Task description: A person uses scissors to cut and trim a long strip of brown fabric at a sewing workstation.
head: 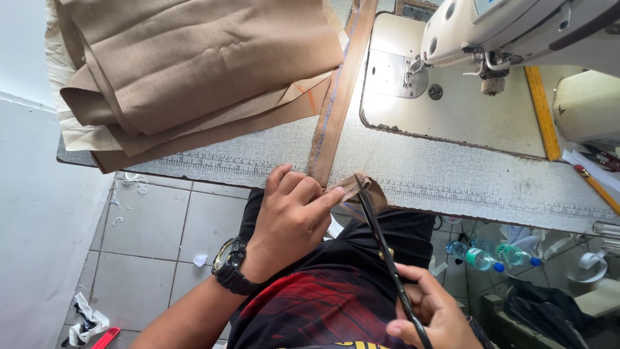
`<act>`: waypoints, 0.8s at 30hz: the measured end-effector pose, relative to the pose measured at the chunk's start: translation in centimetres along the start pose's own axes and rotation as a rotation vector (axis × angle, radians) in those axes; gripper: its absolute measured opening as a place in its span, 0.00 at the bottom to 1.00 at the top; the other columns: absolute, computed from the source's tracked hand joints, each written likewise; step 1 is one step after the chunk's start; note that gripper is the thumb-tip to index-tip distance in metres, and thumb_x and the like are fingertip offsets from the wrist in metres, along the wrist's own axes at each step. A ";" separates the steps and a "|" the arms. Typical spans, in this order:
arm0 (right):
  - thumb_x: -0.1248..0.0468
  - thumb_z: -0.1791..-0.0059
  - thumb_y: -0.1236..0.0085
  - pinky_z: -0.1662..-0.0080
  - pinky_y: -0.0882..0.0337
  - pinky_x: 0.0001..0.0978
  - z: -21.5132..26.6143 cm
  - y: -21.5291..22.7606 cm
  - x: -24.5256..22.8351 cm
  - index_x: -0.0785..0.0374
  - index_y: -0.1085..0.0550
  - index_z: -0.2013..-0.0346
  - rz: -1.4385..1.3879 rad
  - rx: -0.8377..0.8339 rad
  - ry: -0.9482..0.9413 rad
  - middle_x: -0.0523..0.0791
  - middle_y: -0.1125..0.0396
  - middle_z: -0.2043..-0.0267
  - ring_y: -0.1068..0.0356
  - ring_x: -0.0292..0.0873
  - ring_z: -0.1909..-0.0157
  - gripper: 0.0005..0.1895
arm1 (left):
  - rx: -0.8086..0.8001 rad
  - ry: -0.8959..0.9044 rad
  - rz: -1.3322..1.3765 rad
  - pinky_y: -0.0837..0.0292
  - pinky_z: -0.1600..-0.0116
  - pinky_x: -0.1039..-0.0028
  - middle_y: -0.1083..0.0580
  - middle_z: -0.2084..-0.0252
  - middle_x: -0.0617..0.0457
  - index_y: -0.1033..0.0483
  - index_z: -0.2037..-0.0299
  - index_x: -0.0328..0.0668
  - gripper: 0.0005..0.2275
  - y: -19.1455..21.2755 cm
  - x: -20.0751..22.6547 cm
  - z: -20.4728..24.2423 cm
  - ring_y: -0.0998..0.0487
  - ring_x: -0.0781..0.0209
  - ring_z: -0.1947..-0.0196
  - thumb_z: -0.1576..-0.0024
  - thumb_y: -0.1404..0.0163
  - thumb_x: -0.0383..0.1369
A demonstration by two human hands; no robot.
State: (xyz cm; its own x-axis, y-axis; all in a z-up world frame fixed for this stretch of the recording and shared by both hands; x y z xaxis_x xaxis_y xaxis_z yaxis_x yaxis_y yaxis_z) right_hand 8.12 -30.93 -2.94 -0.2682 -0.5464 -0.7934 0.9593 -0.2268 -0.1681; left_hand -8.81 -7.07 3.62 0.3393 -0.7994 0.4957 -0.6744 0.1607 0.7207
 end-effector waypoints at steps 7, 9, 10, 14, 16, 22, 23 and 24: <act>0.72 0.61 0.29 0.75 0.31 0.30 -1.1 -0.7 -1.2 0.64 0.36 0.31 0.095 0.131 -0.012 0.48 0.37 0.81 0.36 0.40 0.83 0.44 | -0.006 -0.002 0.015 0.44 0.33 0.51 0.30 0.63 0.57 0.20 0.51 0.52 0.13 0.0 -0.1 0.3 0.29 0.53 0.56 0.46 0.44 0.28; 0.74 0.61 0.29 0.76 0.32 0.30 -1.1 -0.1 -0.8 0.63 0.35 0.31 0.109 0.145 -0.049 0.48 0.37 0.81 0.36 0.40 0.84 0.44 | -0.007 0.000 0.020 0.44 0.32 0.51 0.30 0.63 0.57 0.20 0.51 0.51 0.13 0.0 -0.2 0.3 0.29 0.54 0.56 0.46 0.45 0.28; 0.76 0.61 0.29 0.79 0.32 0.31 -1.1 0.2 -0.4 0.61 0.35 0.31 0.102 0.140 -0.085 0.48 0.38 0.81 0.36 0.40 0.84 0.44 | -0.009 -0.001 0.017 0.44 0.32 0.51 0.30 0.63 0.57 0.20 0.51 0.52 0.13 0.0 -0.2 0.3 0.29 0.53 0.56 0.46 0.44 0.28; 0.75 0.61 0.29 0.82 0.31 0.30 -1.1 1.0 0.3 0.57 0.35 0.32 0.173 0.155 -0.174 0.49 0.36 0.81 0.36 0.43 0.88 0.44 | -0.022 -0.002 0.018 0.44 0.32 0.51 0.30 0.62 0.56 0.20 0.50 0.51 0.13 -0.1 -0.3 0.4 0.30 0.53 0.56 0.45 0.44 0.28; 0.74 0.60 0.29 0.83 0.33 0.29 -1.2 1.3 0.1 0.57 0.35 0.33 0.212 0.136 -0.174 0.48 0.36 0.82 0.35 0.42 0.89 0.42 | -0.020 -0.005 0.016 0.44 0.32 0.52 0.30 0.63 0.56 0.20 0.50 0.51 0.13 0.0 -0.3 0.3 0.29 0.53 0.56 0.46 0.44 0.28; 0.75 0.59 0.30 0.84 0.34 0.33 0.0 2.9 0.4 0.60 0.34 0.34 0.163 0.171 -0.189 0.52 0.36 0.82 0.36 0.45 0.91 0.39 | -0.005 -0.007 0.053 0.42 0.32 0.50 0.30 0.62 0.55 0.21 0.52 0.49 0.11 0.3 -0.2 0.5 0.29 0.52 0.55 0.44 0.46 0.25; 0.75 0.60 0.31 0.85 0.33 0.33 0.1 3.3 0.3 0.61 0.35 0.33 0.140 0.186 -0.147 0.53 0.34 0.81 0.36 0.46 0.91 0.41 | 0.009 -0.007 0.074 0.42 0.31 0.49 0.30 0.61 0.54 0.21 0.54 0.47 0.09 0.4 -0.2 0.6 0.29 0.52 0.55 0.42 0.47 0.24; 0.75 0.60 0.31 0.85 0.33 0.33 0.3 3.3 0.1 0.61 0.35 0.33 0.141 0.180 -0.148 0.53 0.34 0.81 0.36 0.46 0.91 0.41 | 0.008 -0.002 0.069 0.42 0.31 0.49 0.30 0.61 0.54 0.21 0.54 0.47 0.09 0.6 0.0 0.5 0.29 0.52 0.55 0.42 0.47 0.24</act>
State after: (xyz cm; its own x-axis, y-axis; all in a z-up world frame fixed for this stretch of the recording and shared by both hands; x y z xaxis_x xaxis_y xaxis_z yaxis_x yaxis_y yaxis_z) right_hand 11.20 -32.01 -3.39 -0.1562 -0.6919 -0.7049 0.9604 -0.2730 0.0552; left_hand -9.57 -7.22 3.79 0.2901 -0.7878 0.5434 -0.7017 0.2109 0.6805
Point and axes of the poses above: each hand's wrist, its own z-axis away from the middle knuckle, its own y-axis out of the back of the hand, x = y × z, the point moved 7 cm from there along -z, towards the middle knuckle
